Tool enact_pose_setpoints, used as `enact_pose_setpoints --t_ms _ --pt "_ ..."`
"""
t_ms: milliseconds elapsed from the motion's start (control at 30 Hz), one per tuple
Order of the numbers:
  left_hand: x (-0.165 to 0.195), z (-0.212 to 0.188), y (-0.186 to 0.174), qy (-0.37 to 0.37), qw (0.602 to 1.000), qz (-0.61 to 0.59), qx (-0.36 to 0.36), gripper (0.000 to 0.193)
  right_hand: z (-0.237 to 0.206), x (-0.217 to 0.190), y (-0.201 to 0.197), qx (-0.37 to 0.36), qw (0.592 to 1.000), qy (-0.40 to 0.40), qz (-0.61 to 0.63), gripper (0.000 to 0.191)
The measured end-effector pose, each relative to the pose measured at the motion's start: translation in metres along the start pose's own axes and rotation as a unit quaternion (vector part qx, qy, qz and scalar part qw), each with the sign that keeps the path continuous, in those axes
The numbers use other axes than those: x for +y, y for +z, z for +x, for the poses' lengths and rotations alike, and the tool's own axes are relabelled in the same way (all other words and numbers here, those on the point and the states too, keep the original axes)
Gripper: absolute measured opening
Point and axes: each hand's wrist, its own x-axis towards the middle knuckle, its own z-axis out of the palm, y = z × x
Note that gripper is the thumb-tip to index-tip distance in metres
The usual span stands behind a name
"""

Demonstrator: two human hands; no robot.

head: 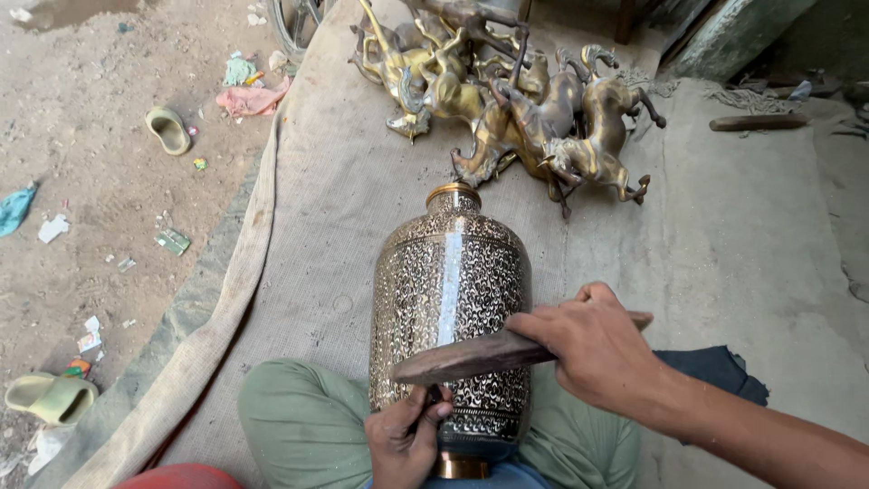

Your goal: The person sits on a sack and uses a chisel and hammer to engrave a decorative pattern onto a large metal vase. They repeatedly tap the chisel along the surface to create fine details.

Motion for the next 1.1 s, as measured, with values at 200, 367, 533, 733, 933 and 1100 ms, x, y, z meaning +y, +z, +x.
enact_pose_setpoints --t_ms 200,367,533,733,933,1100 --pt "-0.002 -0.001 0.002 0.031 0.999 0.011 0.005 0.043 0.003 -0.005 -0.013 -0.108 0.984 0.118 -0.072 0.061" --pt "-0.015 -0.008 0.006 0.017 0.999 -0.024 0.021 0.045 0.004 -0.011 -0.026 0.0 0.995 0.097 0.022 0.071" --pt "-0.033 -0.009 0.001 -0.057 0.973 -0.219 0.045 0.044 -0.002 -0.009 -0.026 -0.127 0.978 0.149 -0.068 0.063" --pt "-0.042 0.004 -0.027 -0.202 0.939 -0.275 0.037 0.059 -0.007 0.015 0.002 -0.019 0.987 0.14 -0.071 0.045" --pt "-0.034 -0.004 -0.009 -0.108 0.977 -0.182 -0.003 0.062 -0.018 0.034 0.042 -0.012 0.986 0.082 -0.145 0.052" --pt "-0.03 -0.005 -0.006 -0.034 0.996 -0.086 0.013 0.056 0.006 0.034 0.034 -0.022 0.988 0.011 -0.153 0.061"
